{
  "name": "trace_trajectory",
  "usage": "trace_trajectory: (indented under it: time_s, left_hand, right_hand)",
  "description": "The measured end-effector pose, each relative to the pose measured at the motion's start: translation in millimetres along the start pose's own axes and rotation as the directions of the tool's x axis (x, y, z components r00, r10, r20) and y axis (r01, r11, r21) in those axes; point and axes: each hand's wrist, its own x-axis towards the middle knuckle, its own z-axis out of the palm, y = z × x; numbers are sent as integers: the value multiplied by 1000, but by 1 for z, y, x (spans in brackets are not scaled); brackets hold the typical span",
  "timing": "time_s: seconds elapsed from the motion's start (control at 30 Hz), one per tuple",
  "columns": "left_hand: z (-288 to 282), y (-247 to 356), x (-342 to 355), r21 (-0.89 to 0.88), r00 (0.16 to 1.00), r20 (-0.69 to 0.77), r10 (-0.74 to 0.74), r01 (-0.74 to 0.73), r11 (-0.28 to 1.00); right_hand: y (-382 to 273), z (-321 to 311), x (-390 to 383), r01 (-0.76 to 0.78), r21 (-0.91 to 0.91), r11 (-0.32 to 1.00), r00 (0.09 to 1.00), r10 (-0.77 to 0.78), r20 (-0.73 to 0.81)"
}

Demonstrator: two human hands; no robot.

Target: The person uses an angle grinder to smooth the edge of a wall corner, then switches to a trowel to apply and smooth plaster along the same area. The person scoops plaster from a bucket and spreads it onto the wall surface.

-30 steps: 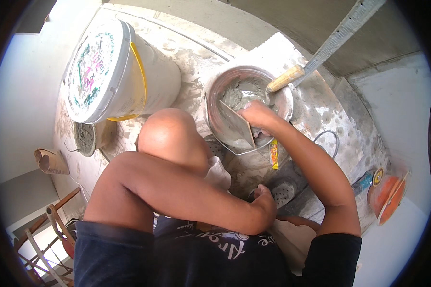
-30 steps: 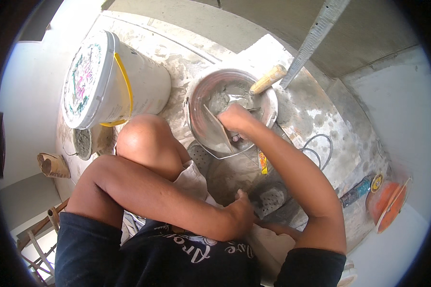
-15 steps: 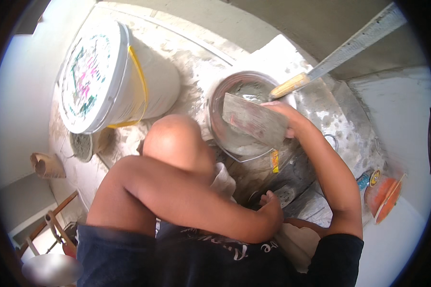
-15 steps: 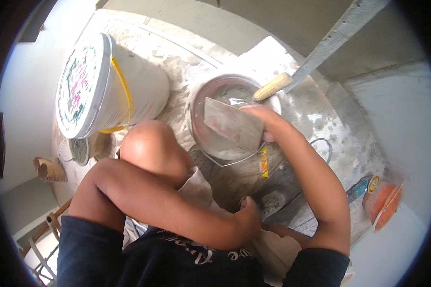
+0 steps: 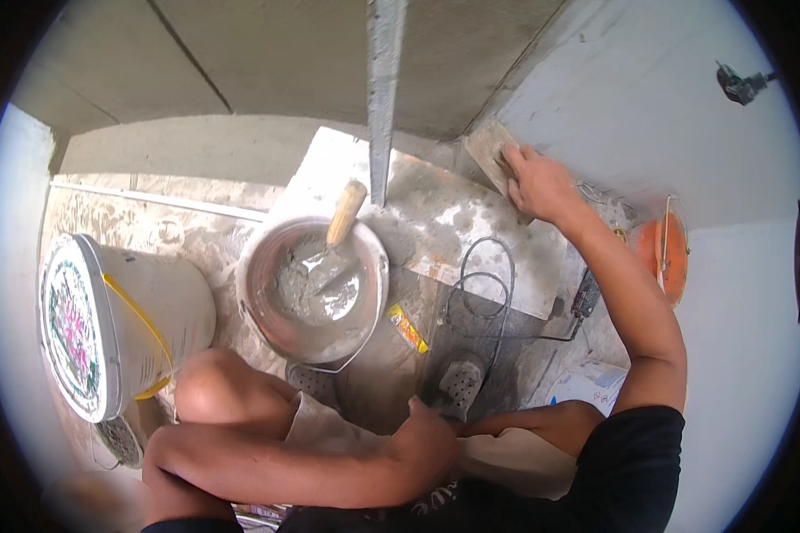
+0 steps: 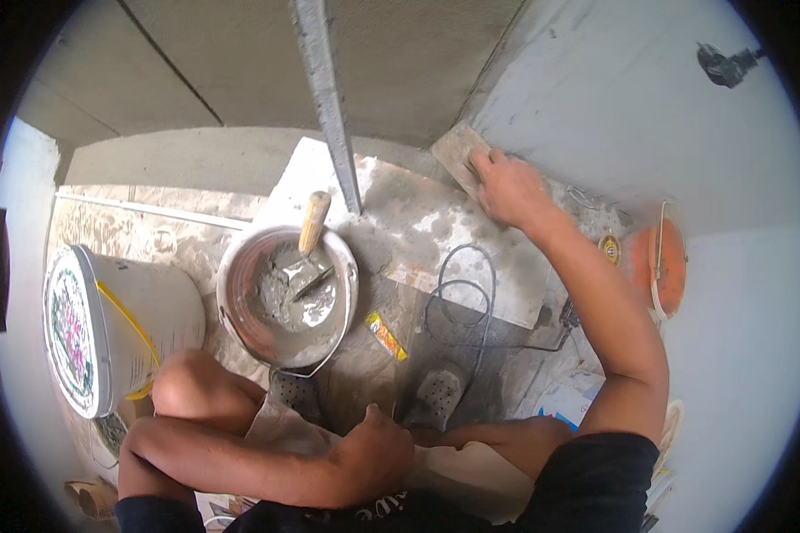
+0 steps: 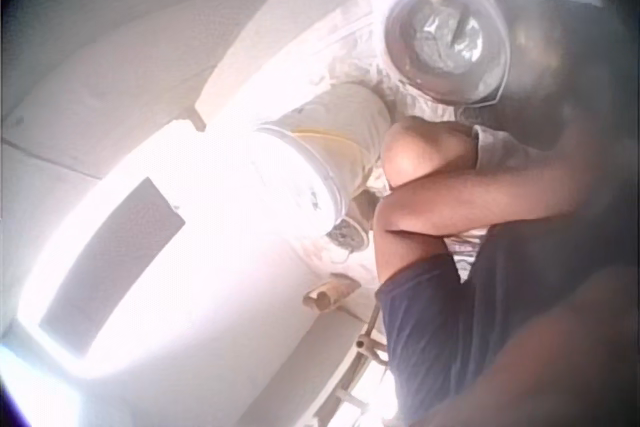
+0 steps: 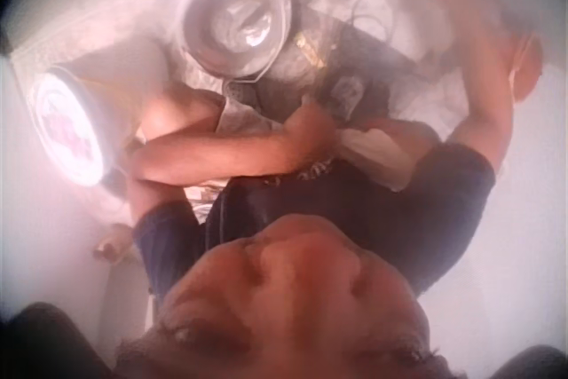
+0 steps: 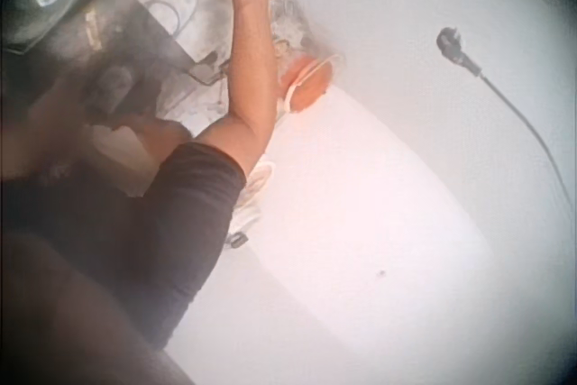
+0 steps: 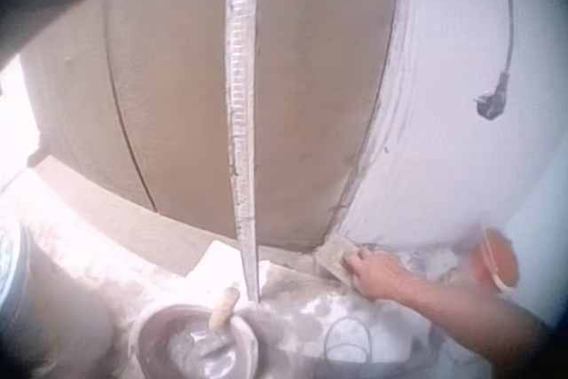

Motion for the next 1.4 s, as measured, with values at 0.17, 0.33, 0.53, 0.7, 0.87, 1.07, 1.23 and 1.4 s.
trace_trajectory:
  time_s: [0.17, 0.33, 0.53, 0.7, 0.87, 1.07, 1.23, 1.4]
  left_hand:
    - [19, -3, 5, 16, 988, 109, -108, 107, 994]
    - [8, -15, 2, 116, 989, 116, -92, 79, 990]
    - [6, -11, 7, 40, 992, 103, -69, 65, 997]
    - [10, -13, 8, 54, 987, 110, -117, 111, 992]
    - [5, -16, 7, 68, 992, 95, -81, 75, 995]
    - [10, -17, 9, 52, 991, 62, -119, 116, 992]
    - [8, -20, 5, 51, 994, 54, -97, 94, 994]
    - [11, -22, 7, 55, 995, 42, -91, 88, 995]
  right_hand:
    - [31, 17, -2, -31, -266, 964, 929, -70, -362]
    - [49, -4, 21, -81, -403, 912, 811, -175, -558]
    - [63, -21, 36, -115, -385, 916, 728, -186, -660]
    - [70, -15, 38, -122, -379, 917, 733, -175, -657]
    - [68, -15, 44, -140, -373, 917, 744, -152, -651]
    - [69, -17, 48, -209, -347, 914, 763, -69, -643]
    - [67, -16, 42, -207, -311, 928, 786, -31, -617]
    - [63, -20, 51, -186, -304, 934, 756, -62, -651]
